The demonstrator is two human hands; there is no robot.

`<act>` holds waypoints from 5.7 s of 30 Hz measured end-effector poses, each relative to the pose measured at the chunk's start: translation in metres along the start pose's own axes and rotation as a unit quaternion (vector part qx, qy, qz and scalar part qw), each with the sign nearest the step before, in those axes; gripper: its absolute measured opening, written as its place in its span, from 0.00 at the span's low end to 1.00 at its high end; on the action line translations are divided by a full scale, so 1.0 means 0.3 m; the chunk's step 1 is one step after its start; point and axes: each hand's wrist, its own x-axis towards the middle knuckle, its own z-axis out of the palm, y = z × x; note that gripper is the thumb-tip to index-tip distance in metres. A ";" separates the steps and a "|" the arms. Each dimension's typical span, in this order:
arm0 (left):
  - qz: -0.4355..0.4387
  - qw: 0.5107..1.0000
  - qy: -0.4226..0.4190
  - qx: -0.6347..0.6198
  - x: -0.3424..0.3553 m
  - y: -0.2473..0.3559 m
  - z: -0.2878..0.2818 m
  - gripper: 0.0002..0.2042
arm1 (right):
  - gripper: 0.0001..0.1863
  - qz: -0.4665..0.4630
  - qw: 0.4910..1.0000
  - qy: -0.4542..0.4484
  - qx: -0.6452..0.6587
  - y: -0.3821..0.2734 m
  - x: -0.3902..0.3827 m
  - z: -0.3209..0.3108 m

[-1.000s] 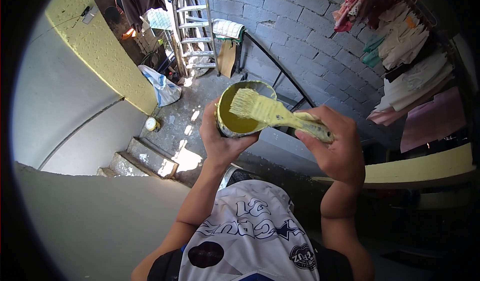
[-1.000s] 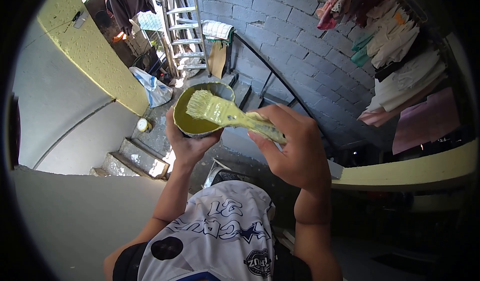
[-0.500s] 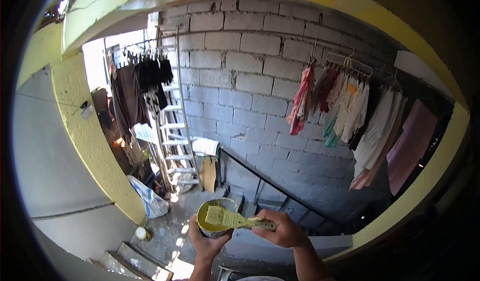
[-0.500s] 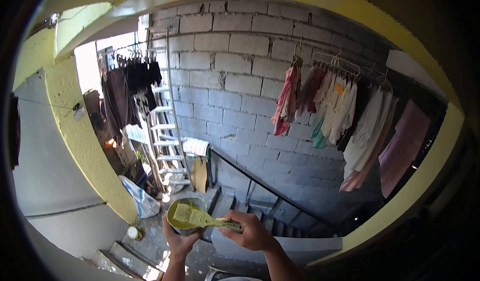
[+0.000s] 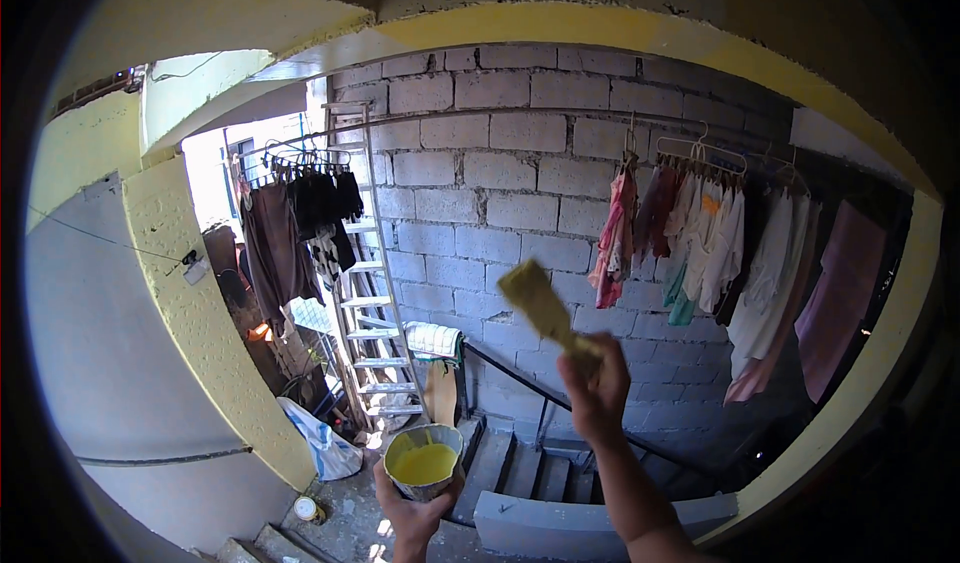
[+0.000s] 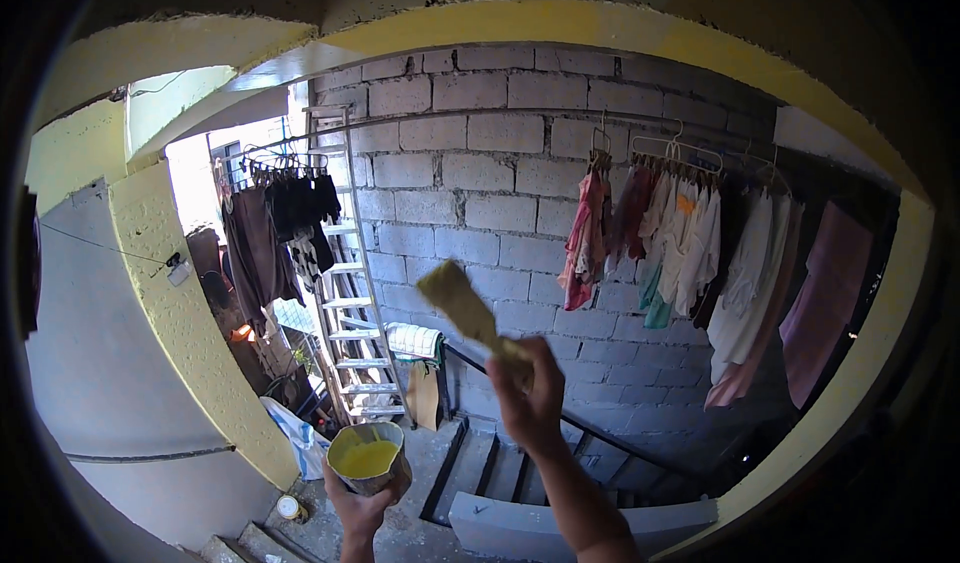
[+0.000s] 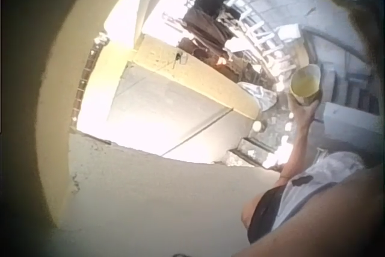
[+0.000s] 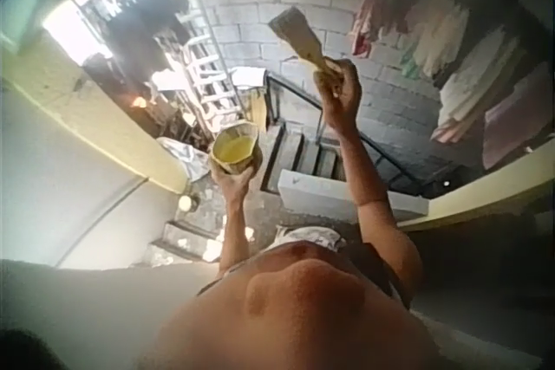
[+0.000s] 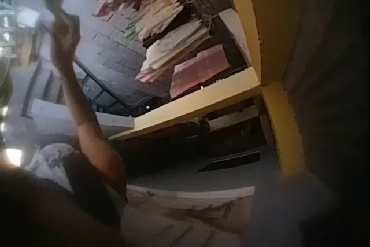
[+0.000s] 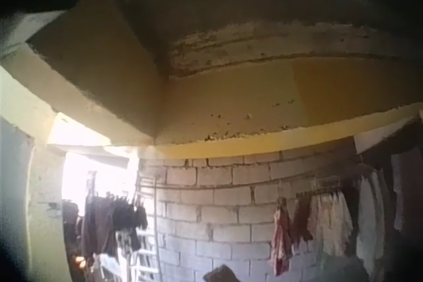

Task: Painting a concrete beam or ceiling using yellow paint and a paintbrush.

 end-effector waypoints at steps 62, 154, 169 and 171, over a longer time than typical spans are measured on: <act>-0.041 0.997 0.003 0.063 -0.014 -0.072 -0.045 0.43 | 0.08 -0.219 0.889 0.348 -0.201 0.043 0.916 -0.009; -0.033 0.993 0.112 0.012 -0.039 -0.067 -0.102 0.46 | 0.09 -0.416 0.821 0.347 -0.179 0.030 0.927 0.106; 0.014 0.986 0.151 0.073 -0.029 -0.044 -0.130 0.44 | 0.06 -0.288 0.855 0.358 -0.239 0.161 1.000 0.119; -0.008 0.987 0.148 0.055 -0.029 -0.033 -0.130 0.44 | 0.07 -0.259 0.860 0.357 -0.257 0.180 1.009 0.114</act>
